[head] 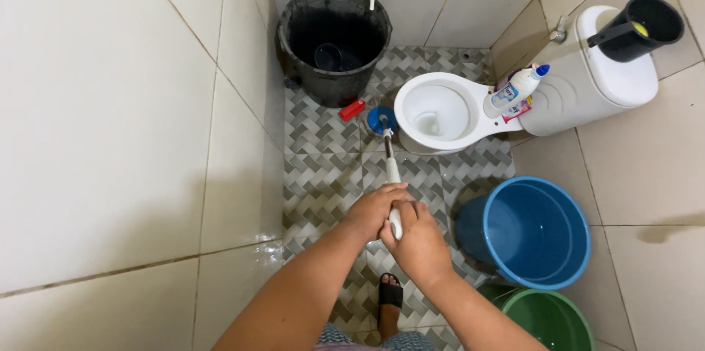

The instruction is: Mopping a tiled bathroom floor using a mop and buckets of water.

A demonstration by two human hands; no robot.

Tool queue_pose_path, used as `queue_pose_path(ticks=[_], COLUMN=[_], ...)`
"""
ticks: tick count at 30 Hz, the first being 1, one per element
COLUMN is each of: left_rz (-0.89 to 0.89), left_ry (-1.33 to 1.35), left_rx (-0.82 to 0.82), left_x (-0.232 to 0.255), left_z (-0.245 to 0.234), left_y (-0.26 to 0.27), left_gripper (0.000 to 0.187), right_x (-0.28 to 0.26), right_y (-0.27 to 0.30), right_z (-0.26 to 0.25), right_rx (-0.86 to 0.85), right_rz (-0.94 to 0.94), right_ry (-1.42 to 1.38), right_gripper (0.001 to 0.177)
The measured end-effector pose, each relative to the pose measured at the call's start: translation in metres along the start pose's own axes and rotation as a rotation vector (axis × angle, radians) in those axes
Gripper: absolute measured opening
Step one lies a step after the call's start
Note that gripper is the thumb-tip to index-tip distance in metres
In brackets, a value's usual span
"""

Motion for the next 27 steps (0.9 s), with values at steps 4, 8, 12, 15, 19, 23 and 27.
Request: queue_pose_path(ticks=[4, 8, 12, 15, 19, 23, 27], left_rz=[0.552, 0.663, 0.453, 0.473, 0.503, 0.513, 0.442], left_ry=[-1.154, -1.332, -1.323, -1.362, -1.385, -1.432, -1.471], left_rx=[-0.139, -0.229, -0.322, -0.295, -0.244, -0.188, -0.185], left_x=[0.005, 0.030, 0.056, 0.058, 0.059, 0.060, 0.068], left_z=[0.003, 0.012, 0.026, 0.030, 0.036, 0.032, 0.019], left_y=[-0.020, -0.028, -0.022, -0.019, -0.006, 0.011, 0.029], left_gripper=[0.033, 0.036, 0.034, 0.036, 0.033, 0.029, 0.027], right_x=[0.019, 0.030, 0.024, 0.016, 0.024, 0.023, 0.000], right_y=[-0.020, -0.027, -0.029, -0.030, -0.025, -0.018, -0.010], right_z=[0.006, 0.002, -0.015, -0.032, -0.034, -0.031, -0.031], right_rx=[-0.151, -0.135, -0.164, -0.282, -0.265, -0.306, -0.347], right_rz=[0.315, 0.116, 0.104, 0.166, 0.094, 0.040, -0.014], right_ry=[-0.113, -0.191, -0.213, -0.132, -0.161, -0.119, -0.151], right_gripper=[0.065, 0.062, 0.057, 0.055, 0.060, 0.060, 0.061])
Point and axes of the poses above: each hand's wrist, its own y-axis away from the middle knuckle, its own z-axis out of the palm, x = y × z, the point moved 1 cm from there along -y, towards the middle knuckle, and after that the axes turned 14 degrees about z, right-handed, at the moved point
